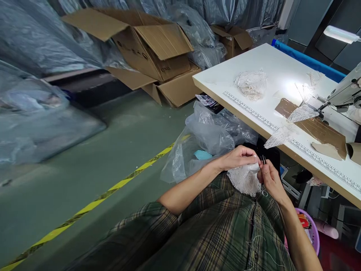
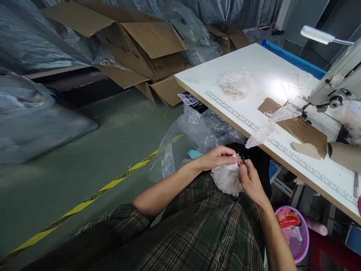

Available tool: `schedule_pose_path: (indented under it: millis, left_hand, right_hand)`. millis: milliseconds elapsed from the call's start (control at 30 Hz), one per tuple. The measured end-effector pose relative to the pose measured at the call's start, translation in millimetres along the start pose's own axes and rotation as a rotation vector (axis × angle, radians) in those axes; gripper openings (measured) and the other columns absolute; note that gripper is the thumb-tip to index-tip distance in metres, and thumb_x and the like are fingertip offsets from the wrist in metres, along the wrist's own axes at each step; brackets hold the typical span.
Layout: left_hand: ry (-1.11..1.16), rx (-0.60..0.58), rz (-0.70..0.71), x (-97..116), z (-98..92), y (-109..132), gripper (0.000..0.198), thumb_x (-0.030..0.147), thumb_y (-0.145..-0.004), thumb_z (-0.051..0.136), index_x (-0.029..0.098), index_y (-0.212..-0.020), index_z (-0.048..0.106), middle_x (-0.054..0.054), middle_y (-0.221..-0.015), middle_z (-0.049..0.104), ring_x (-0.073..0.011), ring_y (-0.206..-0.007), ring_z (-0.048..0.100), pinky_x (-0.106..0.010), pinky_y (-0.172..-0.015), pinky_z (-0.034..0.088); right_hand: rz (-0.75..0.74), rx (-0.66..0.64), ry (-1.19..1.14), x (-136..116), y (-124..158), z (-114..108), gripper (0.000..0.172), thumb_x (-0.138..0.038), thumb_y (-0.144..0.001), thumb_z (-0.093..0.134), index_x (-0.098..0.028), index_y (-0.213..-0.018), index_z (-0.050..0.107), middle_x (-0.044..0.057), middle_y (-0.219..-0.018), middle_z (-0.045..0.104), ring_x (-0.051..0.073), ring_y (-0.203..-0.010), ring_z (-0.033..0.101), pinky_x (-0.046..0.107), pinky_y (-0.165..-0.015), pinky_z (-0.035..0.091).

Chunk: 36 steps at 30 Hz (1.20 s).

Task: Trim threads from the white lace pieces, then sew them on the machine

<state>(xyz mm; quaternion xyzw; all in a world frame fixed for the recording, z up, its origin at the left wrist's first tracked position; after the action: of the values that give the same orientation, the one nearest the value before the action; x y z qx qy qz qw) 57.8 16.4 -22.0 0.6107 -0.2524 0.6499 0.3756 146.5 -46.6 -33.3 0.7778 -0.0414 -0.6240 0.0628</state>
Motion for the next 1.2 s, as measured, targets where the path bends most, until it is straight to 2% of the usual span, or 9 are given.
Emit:
schedule_pose_path:
  millis: [133, 267, 467, 600, 767, 867, 1000, 1100, 1200]
  left_hand:
    - [-0.058, -0.019, -0.047, -18.3, -2.0, -4.0, 0.042, 0.051, -0.077, 0.073, 0.012, -0.093, 0.073, -0.006, -0.092, 0.072, -0.0152, -0.084, 0.063, -0.027, -0.078, 0.049]
    - [-0.172, 0.181, 0.056, -13.9, -17.7, -19.9, 0.05, 0.041, -0.073, 0.081, 0.015, -0.114, 0.068, -0.012, -0.119, 0.066, -0.0194, -0.104, 0.061, -0.031, -0.088, 0.048]
    - [-0.188, 0.352, 0.257, 26.1, -12.1, -28.9, 0.034, 0.046, -0.085, 0.067, 0.012, -0.089, 0.068, -0.002, -0.08, 0.066, -0.0107, -0.071, 0.057, -0.022, -0.067, 0.046]
    - [-0.584, 0.191, 0.537, 47.6, 25.2, -3.4, 0.027, 0.033, -0.088, 0.062, 0.015, -0.069, 0.062, -0.001, -0.07, 0.061, -0.0103, -0.064, 0.054, -0.023, -0.064, 0.043]
    - [-0.874, -0.062, 0.638, 30.5, 60.7, 25.8, 0.021, 0.024, -0.091, 0.058, 0.018, -0.072, 0.063, -0.001, -0.068, 0.059, -0.0127, -0.067, 0.056, -0.026, -0.072, 0.045]
    - [-0.753, 0.046, 0.582, 36.0, 41.9, 24.1, 0.021, 0.039, -0.086, 0.067, 0.018, -0.084, 0.067, -0.004, -0.084, 0.063, -0.0161, -0.08, 0.059, -0.029, -0.08, 0.047]
    - [-0.331, 0.235, 0.397, 36.7, -2.9, 6.8, 0.054, 0.061, -0.079, 0.067, 0.017, -0.112, 0.066, -0.012, -0.119, 0.061, -0.0249, -0.112, 0.057, -0.039, -0.099, 0.045]
    - [0.082, -0.071, 0.134, 11.1, 12.7, -9.0, 0.066, 0.071, -0.08, 0.058, 0.014, -0.112, 0.068, -0.015, -0.119, 0.065, -0.0263, -0.111, 0.061, -0.039, -0.097, 0.047]
    - [0.318, -0.283, 0.029, 0.8, 33.8, -6.4, 0.06, 0.067, -0.071, 0.071, 0.011, -0.094, 0.073, -0.016, -0.109, 0.07, -0.0261, -0.102, 0.065, -0.037, -0.092, 0.05]
  right_hand:
    - [0.046, -0.055, 0.16, 13.2, 10.7, 2.4, 0.045, -0.065, -0.081, 0.057, -0.023, -0.076, 0.041, -0.009, -0.057, 0.034, 0.009, -0.05, 0.031, 0.023, -0.047, 0.028]
    - [0.017, 0.072, 0.411, 4.7, 11.1, -19.2, 0.038, -0.058, -0.082, 0.056, -0.022, -0.075, 0.047, -0.006, -0.058, 0.045, 0.011, -0.05, 0.039, 0.024, -0.049, 0.032]
    - [-0.164, 0.308, 0.349, -45.7, 17.0, -47.4, 0.035, -0.053, -0.087, 0.052, -0.021, -0.072, 0.049, -0.005, -0.059, 0.045, 0.009, -0.052, 0.038, 0.022, -0.049, 0.034]
    - [-0.181, 0.478, 0.32, -56.5, 26.8, -57.7, 0.036, -0.054, -0.083, 0.059, -0.02, -0.075, 0.052, -0.005, -0.058, 0.047, 0.008, -0.048, 0.037, 0.022, -0.047, 0.034]
    - [-0.1, 0.605, 0.365, -43.5, 29.6, -59.4, 0.037, -0.055, -0.08, 0.06, -0.018, -0.08, 0.058, -0.004, -0.058, 0.051, 0.009, -0.048, 0.039, 0.023, -0.049, 0.036]
    - [-0.129, 0.495, 0.367, -43.6, 25.7, -48.0, 0.033, -0.049, -0.084, 0.054, -0.018, -0.076, 0.06, -0.003, -0.056, 0.052, 0.01, -0.05, 0.041, 0.023, -0.05, 0.037]
    - [-0.233, 0.224, 0.299, -54.9, 25.3, -19.9, 0.029, -0.043, -0.087, 0.052, -0.017, -0.079, 0.064, -0.001, -0.062, 0.057, 0.01, -0.055, 0.044, 0.022, -0.053, 0.039]
    - [-0.245, 0.084, 0.246, -58.0, 28.3, -2.8, 0.03, -0.043, -0.089, 0.053, -0.017, -0.078, 0.066, -0.001, -0.063, 0.056, 0.01, -0.055, 0.044, 0.022, -0.053, 0.039]
    - [-0.238, 0.028, 0.213, -56.7, 29.9, 3.0, 0.03, -0.042, -0.089, 0.054, -0.016, -0.079, 0.067, 0.0, -0.064, 0.057, 0.011, -0.057, 0.045, 0.022, -0.055, 0.04]
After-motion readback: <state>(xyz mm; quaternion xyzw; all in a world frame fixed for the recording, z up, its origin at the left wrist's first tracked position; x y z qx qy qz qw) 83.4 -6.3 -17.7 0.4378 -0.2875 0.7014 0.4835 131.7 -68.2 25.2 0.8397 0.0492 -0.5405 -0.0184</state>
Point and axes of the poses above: each hand's wrist, its own y-axis away from the middle knuckle, its own z-axis out of the palm, x = y × z, the point moved 9 cm from there along -y, towards the middle knuckle
